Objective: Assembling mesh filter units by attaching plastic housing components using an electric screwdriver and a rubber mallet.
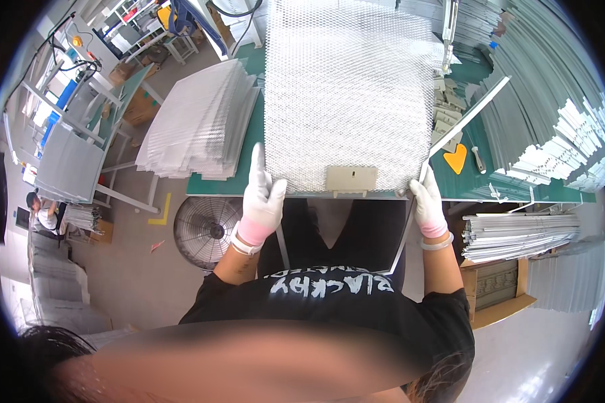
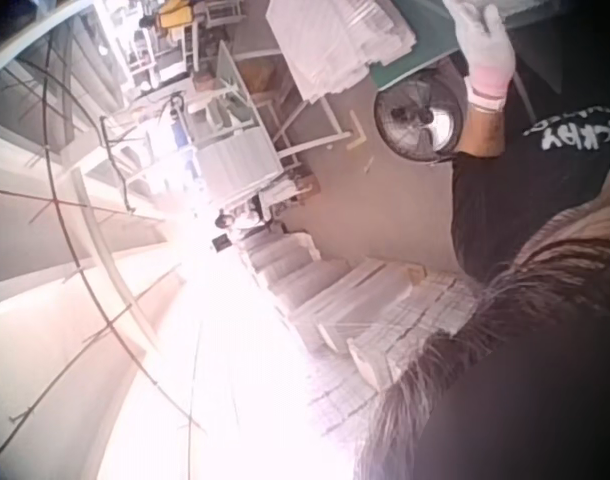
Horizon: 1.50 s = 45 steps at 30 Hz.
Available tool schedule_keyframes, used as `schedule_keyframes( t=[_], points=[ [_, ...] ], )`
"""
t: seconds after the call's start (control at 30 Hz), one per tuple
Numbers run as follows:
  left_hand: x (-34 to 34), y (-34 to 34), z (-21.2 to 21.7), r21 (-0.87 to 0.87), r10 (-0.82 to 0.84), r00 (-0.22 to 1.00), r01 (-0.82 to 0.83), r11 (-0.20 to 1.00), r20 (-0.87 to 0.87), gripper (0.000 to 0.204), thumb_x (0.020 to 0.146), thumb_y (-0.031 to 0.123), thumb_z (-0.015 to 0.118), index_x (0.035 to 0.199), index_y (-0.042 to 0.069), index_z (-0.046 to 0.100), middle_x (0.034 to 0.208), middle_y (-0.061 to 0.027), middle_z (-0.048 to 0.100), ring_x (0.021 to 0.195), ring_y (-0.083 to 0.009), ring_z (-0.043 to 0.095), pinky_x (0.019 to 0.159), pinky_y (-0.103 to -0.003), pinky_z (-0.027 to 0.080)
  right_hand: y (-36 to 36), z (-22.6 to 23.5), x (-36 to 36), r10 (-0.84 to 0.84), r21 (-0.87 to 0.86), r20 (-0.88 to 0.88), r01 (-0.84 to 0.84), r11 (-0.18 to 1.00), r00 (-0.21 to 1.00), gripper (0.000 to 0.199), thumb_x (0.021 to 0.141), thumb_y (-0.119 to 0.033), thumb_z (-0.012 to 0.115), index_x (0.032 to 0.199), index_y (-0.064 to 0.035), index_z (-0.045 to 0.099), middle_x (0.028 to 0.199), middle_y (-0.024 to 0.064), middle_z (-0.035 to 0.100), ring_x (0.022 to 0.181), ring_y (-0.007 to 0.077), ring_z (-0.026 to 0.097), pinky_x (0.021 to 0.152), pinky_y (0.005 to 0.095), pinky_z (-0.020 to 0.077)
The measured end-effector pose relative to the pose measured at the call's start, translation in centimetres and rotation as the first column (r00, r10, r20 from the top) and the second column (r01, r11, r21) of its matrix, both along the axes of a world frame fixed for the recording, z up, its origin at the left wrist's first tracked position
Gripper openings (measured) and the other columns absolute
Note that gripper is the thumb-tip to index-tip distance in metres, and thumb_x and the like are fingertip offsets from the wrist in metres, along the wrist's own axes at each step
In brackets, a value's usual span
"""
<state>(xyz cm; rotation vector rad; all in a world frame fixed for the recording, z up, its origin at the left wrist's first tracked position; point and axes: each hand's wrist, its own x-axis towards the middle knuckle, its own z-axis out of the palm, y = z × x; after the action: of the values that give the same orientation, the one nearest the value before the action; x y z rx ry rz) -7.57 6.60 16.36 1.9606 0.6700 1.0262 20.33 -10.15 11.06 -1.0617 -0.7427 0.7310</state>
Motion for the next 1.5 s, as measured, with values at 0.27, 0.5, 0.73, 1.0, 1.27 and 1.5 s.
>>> schedule_keyframes(
  t=[0.27,0.5,0.73,1.0,1.27,1.5],
  points=[
    [-1.9,0.8,1.2,-0.23,-0.267,0.947,0.304,0.925,0.178,0.072,0.091,0.002,0.057,0.152,-0.004,0.018,0.1,-0.0112,0.065,0.082,-0.0163,0.062,0.075,-0.027,0.05,0.1,-0.4,-1.0,-0.128,0.003,0.023,0.128,0.992,0.991,0.057,0.091,-0.004,0.043,0.147,0.0022,0.031,0.109,0.0041,0.055,0.085,0.0112,0.052,0.077,0.0263,0.0458],
    [-2.2,-0.9,8.1,0.611,0.363,0.664,0.18,0.771,-0.654,0.067,0.075,0.058,0.073,0.098,-0.002,0.055,0.067,-0.0106,0.062,0.064,-0.0258,0.066,0.062,-0.035,0.052,-0.7,-4.7,2.7,-0.122,0.109,0.061,0.115,0.987,0.991,0.069,0.091,-0.011,0.05,0.154,0.0005,0.022,0.145,0.0111,0.043,0.128,0.0219,0.048,0.107,0.0362,0.0418],
    [-2.1,-2.1,7.5,0.702,0.41,0.716,0.155,0.696,-0.565,0.068,0.062,0.063,0.078,0.08,0.003,0.052,0.06,-0.0042,0.055,0.053,-0.0206,0.06,0.055,-0.034,0.049,-0.4,-4.4,2.7,-0.051,0.106,0.009,0.049,0.993,0.999,0.071,0.091,-0.017,0.052,0.153,0.0014,0.023,0.149,0.0138,0.039,0.136,0.0263,0.042,0.113,0.0405,0.0335],
    [-1.8,-2.1,6.5,0.814,0.519,0.706,0.141,0.563,-0.482,0.075,0.062,0.064,0.077,0.086,-0.003,0.055,0.062,-0.004,0.054,0.054,-0.0178,0.058,0.053,-0.033,0.046,0.2,-3.2,1.5,-0.093,0.106,-0.02,0.094,0.99,0.995,0.064,0.088,-0.013,0.047,0.148,0.0015,0.031,0.14,0.0124,0.047,0.126,0.0225,0.048,0.107,0.0362,0.0381],
    [-1.8,-1.9,7.3,0.687,0.44,0.628,0.217,0.693,-0.642,0.078,0.075,0.063,0.069,0.101,-0.011,0.057,0.073,-0.0141,0.063,0.065,-0.0259,0.066,0.06,-0.041,0.049,-0.1,-2.8,1.5,-0.128,0.105,0.048,0.122,0.987,0.991,0.065,0.087,-0.013,0.047,0.148,0.0036,0.031,0.139,0.0126,0.047,0.125,0.0221,0.049,0.106,0.0354,0.0385],
    [-4.3,-0.1,1.8,0.127,-0.145,0.978,0.127,0.984,0.15,0.034,0.096,0.019,0.058,0.12,-0.002,0.047,0.09,-0.0131,0.066,0.083,-0.0175,0.067,0.074,-0.031,0.051,-1.9,-0.1,-1.7,-0.108,0.123,0.111,0.094,0.988,0.988,0.078,0.083,-0.005,0.043,0.155,0.0037,0.014,0.154,0.0155,0.031,0.142,0.026,0.034,0.117,0.0383,0.0266]
  ],
)
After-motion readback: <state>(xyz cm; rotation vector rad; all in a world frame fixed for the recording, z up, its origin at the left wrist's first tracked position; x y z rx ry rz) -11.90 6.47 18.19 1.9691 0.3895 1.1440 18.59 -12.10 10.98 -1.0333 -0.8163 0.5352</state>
